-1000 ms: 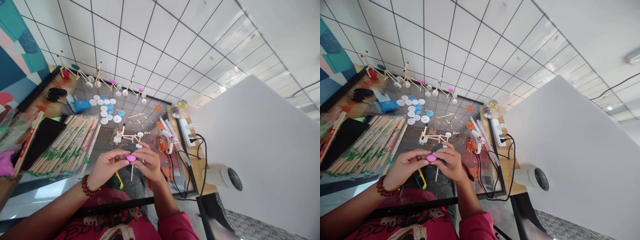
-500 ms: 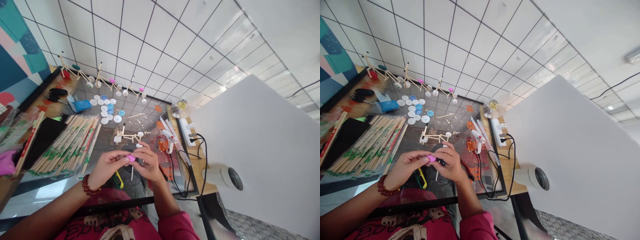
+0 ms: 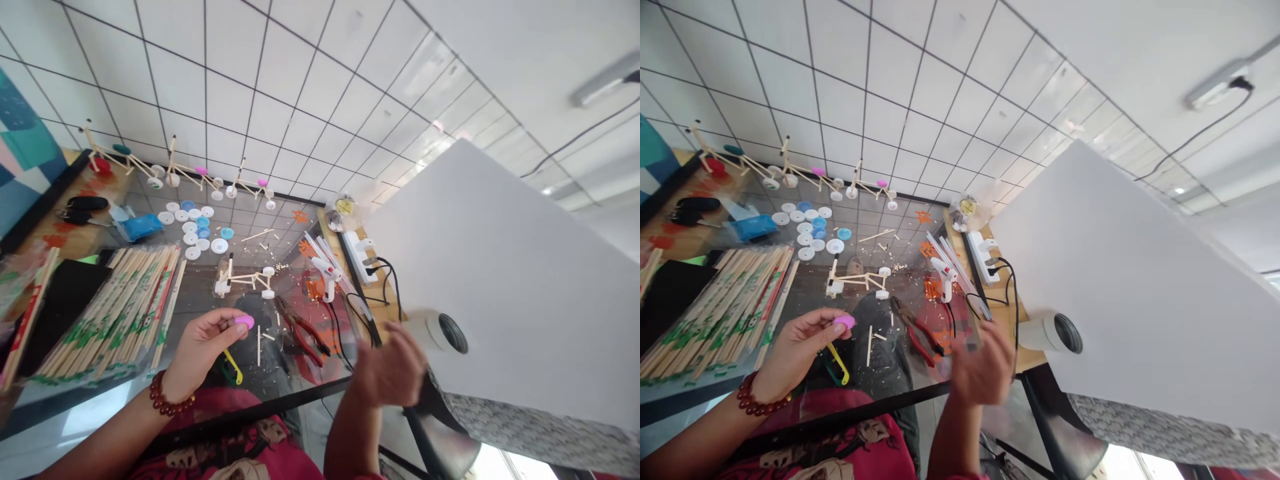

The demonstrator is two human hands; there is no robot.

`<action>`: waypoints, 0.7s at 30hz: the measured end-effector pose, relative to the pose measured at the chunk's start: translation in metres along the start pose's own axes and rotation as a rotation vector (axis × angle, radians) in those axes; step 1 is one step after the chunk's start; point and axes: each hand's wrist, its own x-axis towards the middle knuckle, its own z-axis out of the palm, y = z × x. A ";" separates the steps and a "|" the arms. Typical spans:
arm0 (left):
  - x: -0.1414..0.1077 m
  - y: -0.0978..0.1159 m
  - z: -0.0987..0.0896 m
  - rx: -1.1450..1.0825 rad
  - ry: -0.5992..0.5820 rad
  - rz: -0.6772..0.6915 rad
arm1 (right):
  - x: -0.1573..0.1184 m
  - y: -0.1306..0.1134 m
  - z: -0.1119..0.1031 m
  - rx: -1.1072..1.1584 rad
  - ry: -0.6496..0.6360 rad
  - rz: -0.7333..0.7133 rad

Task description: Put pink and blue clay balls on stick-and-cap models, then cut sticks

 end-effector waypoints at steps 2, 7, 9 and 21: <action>-0.003 -0.001 0.000 -0.003 -0.013 -0.013 | -0.004 0.038 -0.035 -0.286 0.285 0.090; -0.008 -0.002 0.005 0.017 -0.039 -0.016 | -0.026 0.135 -0.102 -0.543 0.298 0.623; -0.008 -0.002 0.006 0.030 -0.036 0.009 | -0.033 0.165 -0.117 -0.541 0.252 0.780; -0.006 0.001 0.007 0.070 0.000 0.123 | -0.025 0.230 -0.112 -0.286 0.281 0.748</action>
